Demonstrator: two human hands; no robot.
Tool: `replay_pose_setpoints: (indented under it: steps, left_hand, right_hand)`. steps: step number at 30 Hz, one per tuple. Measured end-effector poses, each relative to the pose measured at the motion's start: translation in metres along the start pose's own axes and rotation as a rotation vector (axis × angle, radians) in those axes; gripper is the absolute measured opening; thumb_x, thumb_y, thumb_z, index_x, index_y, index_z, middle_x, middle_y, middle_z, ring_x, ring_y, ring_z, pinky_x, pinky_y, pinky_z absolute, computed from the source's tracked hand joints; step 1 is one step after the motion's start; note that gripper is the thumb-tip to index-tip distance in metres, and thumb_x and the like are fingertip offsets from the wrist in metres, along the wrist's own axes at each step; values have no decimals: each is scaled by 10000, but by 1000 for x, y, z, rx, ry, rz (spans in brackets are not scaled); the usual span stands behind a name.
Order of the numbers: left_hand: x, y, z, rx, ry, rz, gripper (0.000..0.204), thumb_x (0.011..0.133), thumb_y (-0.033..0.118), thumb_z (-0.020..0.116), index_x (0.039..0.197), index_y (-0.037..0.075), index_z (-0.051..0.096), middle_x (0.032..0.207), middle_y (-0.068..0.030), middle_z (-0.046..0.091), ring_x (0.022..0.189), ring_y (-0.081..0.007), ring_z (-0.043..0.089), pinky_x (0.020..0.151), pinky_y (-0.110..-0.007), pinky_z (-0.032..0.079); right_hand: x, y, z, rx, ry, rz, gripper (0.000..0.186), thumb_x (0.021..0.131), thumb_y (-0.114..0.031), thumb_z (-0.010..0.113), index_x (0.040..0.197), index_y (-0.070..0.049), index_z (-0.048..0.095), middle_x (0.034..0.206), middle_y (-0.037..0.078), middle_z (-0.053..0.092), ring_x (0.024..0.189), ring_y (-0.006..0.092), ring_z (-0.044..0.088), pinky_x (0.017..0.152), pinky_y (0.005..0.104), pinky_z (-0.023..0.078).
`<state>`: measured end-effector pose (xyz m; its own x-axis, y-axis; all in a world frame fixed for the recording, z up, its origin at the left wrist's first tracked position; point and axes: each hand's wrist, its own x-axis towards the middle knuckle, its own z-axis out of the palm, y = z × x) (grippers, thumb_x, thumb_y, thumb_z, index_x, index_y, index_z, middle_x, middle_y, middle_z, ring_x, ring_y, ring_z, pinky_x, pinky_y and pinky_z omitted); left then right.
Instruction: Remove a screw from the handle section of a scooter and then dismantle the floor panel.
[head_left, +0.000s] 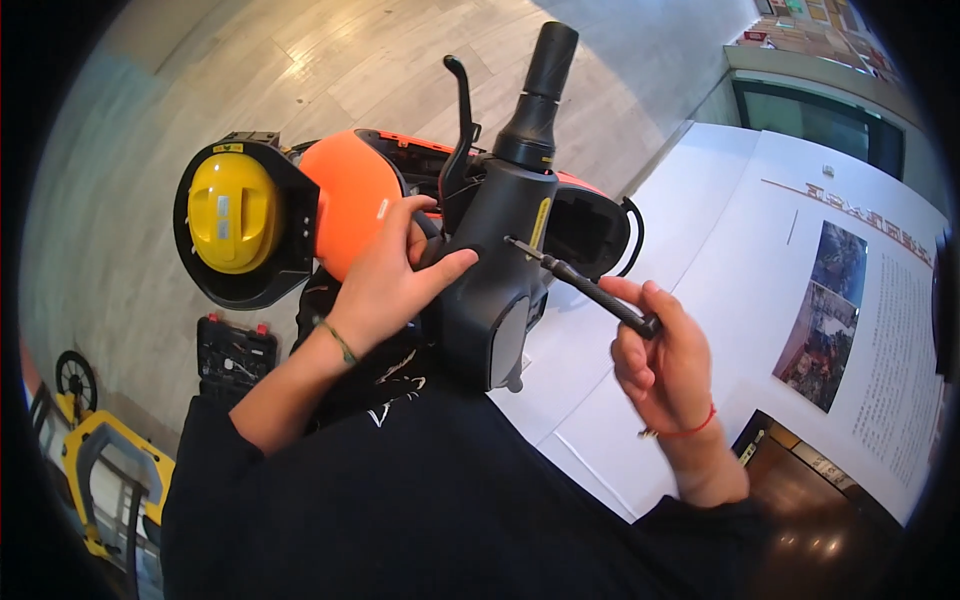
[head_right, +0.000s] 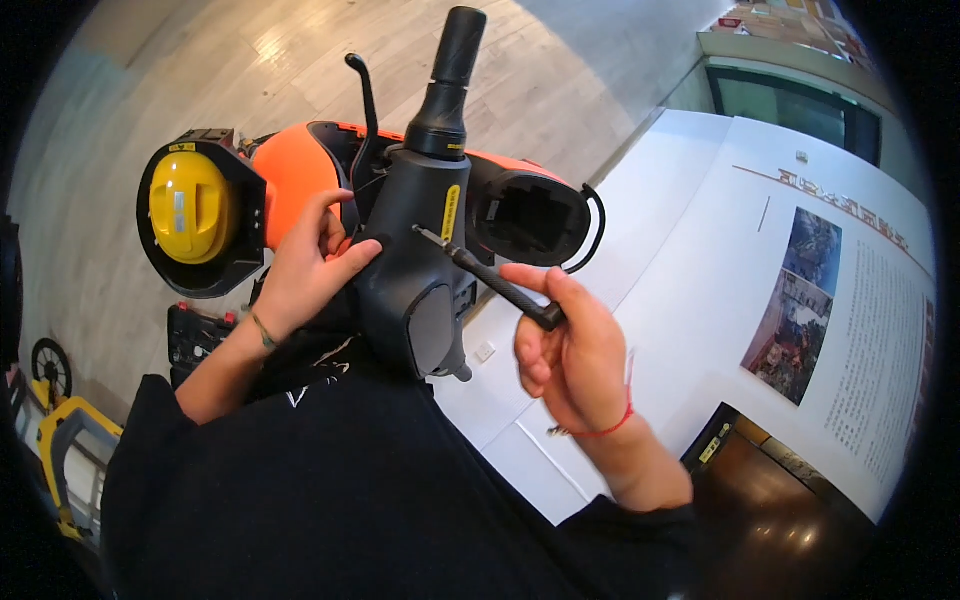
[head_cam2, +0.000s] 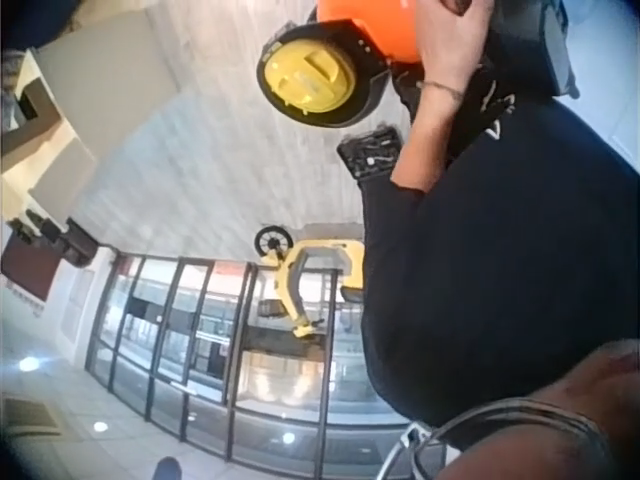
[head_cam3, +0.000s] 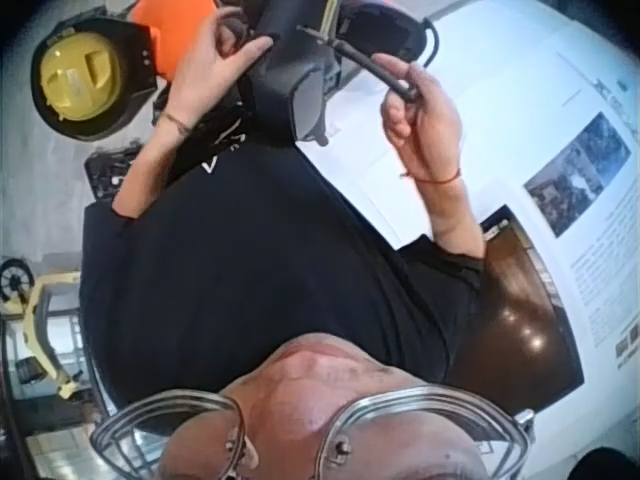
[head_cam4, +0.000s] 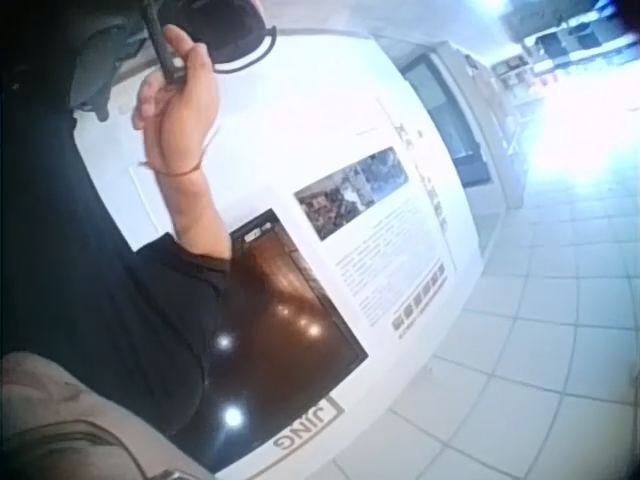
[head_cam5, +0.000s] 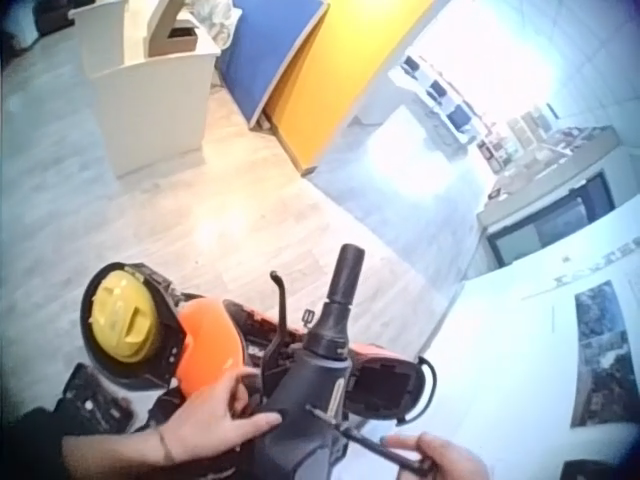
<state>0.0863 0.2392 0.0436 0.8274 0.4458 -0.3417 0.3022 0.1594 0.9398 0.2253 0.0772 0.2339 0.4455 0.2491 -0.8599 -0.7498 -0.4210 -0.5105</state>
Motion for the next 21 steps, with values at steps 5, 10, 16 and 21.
replay_pose_setpoints:
  steps: [5,10,16,21]
  left_hand:
    - [34,-8,3,50,-343,-73,642,730,342,800,1197,-9,533,971,-119,624,912,-204,621,797,-335,487]
    - [35,-1,5,-85,-355,-21,642,722,300,804,1216,-6,531,1057,-125,652,970,-203,641,843,-334,512]
    - [33,-8,8,-175,-337,-43,616,727,270,801,1212,-1,538,1027,-112,662,921,-177,649,811,-315,523]
    - [33,-9,7,-207,-352,1,545,776,237,776,1181,-34,531,1051,-90,633,948,-159,623,837,-300,516]
  right_hand:
    - [-2,29,3,272,-97,-100,420,1036,-337,291,1227,-25,498,612,78,546,448,125,468,423,254,417]
    - [0,23,-12,-600,-142,-502,366,978,-213,538,1270,-13,445,834,101,639,663,163,588,593,292,496]
    - [15,0,-21,-1498,-9,-1289,483,784,-284,741,1154,-2,611,741,73,518,655,207,539,603,317,458]
    - [15,-15,-16,-1927,-57,-1508,365,799,-217,700,1094,-7,654,617,2,444,547,133,463,478,266,379]
